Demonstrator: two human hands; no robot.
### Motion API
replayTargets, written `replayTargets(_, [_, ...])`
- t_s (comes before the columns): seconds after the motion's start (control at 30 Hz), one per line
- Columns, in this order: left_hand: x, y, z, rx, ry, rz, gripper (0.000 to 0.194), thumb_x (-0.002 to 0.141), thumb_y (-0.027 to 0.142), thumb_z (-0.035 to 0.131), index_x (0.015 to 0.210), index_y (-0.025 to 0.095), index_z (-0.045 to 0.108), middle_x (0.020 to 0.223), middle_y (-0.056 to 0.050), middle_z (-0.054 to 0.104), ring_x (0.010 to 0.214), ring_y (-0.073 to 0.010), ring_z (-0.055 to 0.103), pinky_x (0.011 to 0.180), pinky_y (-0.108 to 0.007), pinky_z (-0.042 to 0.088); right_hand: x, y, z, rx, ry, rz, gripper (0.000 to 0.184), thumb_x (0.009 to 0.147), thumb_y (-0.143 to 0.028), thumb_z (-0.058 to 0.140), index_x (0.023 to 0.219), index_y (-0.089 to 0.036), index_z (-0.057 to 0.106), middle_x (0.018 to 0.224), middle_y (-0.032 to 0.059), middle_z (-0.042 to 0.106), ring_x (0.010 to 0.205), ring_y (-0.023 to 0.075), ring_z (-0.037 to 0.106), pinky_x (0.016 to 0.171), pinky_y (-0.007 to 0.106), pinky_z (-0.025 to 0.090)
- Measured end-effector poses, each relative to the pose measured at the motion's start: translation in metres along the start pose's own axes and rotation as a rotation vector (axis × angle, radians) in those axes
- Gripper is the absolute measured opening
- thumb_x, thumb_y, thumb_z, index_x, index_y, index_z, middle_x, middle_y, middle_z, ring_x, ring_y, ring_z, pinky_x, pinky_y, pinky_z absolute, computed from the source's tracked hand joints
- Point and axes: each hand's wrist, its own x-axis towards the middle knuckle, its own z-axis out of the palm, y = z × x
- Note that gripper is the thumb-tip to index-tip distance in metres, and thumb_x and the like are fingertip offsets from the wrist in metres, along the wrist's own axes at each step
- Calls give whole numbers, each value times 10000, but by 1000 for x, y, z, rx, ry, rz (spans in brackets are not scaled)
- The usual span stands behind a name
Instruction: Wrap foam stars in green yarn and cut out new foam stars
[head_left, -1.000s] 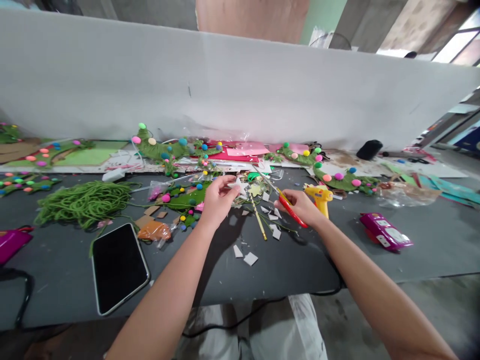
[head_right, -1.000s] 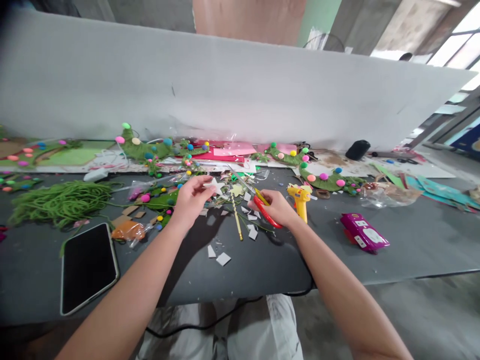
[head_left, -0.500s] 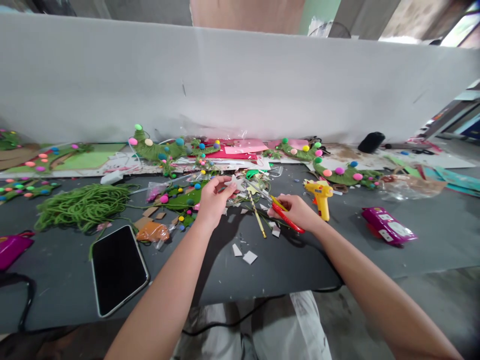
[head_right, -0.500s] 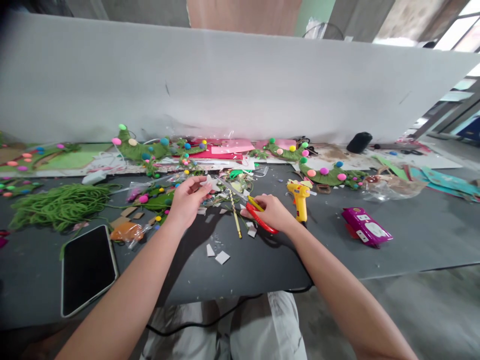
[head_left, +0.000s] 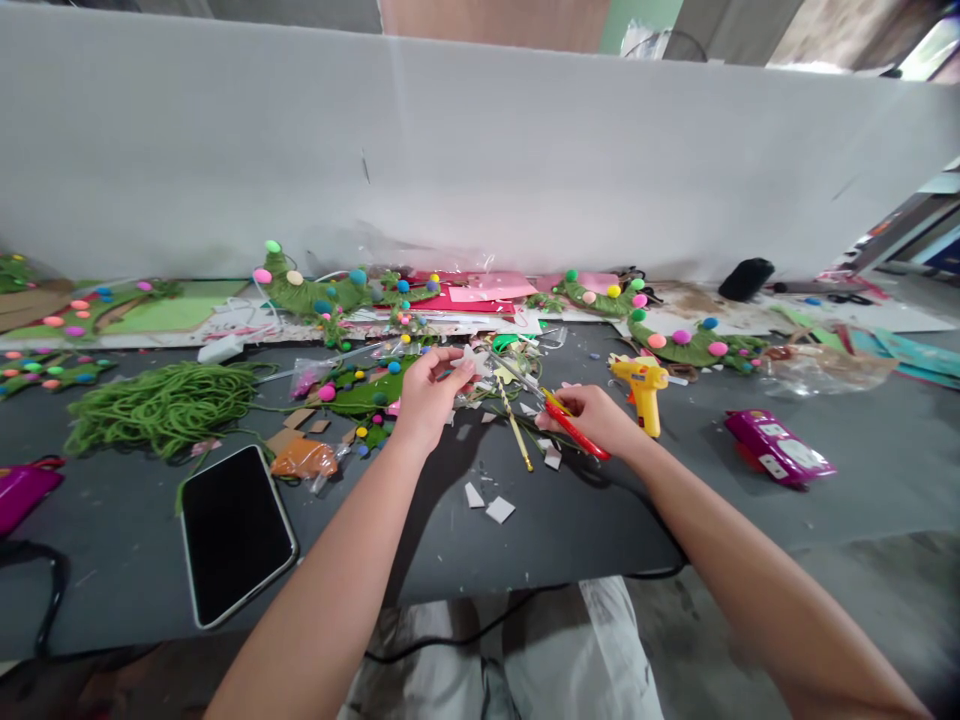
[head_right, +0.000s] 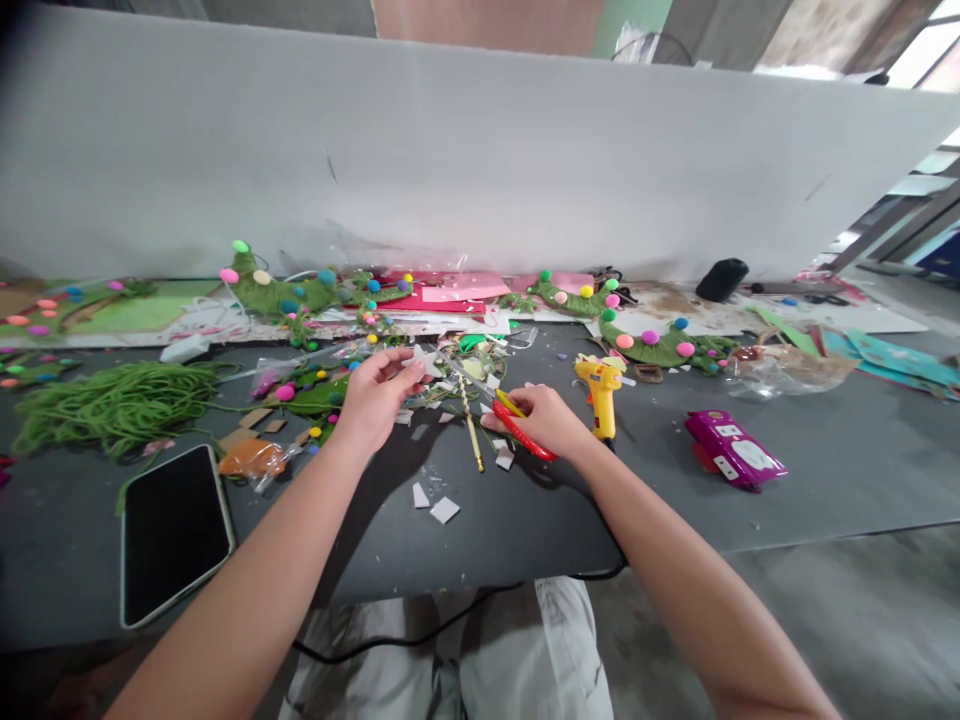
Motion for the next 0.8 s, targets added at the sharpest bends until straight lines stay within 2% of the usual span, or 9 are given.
replayTargets(0.13, [0, 1, 1, -17, 5, -3, 199, 1008, 289, 740, 1128, 135, 701, 1045, -47, 727, 874, -169, 714, 784, -343, 640, -1, -5, -1, 18, 32, 6, 631, 698, -739, 859, 604, -208, 531, 627, -39, 416, 625, 129, 342, 589, 307, 308])
replayTargets(0.33, [-1, 3, 1, -47, 13, -7, 184, 1007, 288, 743, 1100, 133, 706, 1017, -40, 731, 857, -165, 716, 783, -342, 640, -6, -14, -2, 64, -3, 5, 672, 815, -849, 687, 674, -233, 457, 615, -40, 409, 587, 130, 376, 538, 292, 291])
replayTargets(0.5, [-2, 5, 2, -78, 18, -19, 180, 1005, 277, 745, 1105, 133, 705, 1036, -44, 732, 872, -168, 719, 793, -346, 643, -5, -12, 0, 29, -39, -15, 685, 784, -817, 753, 654, -225, 434, 654, -56, 350, 637, 123, 324, 595, 295, 290])
replayTargets(0.8, [-3, 3, 7, -117, 2, -77, 213, 1005, 271, 741, 1165, 137, 697, 1112, -63, 727, 939, -188, 724, 828, -371, 651, -4, -7, 5, 17, -62, -19, 605, 857, -710, 750, 694, -226, 425, 688, -59, 342, 670, 128, 313, 611, 297, 257])
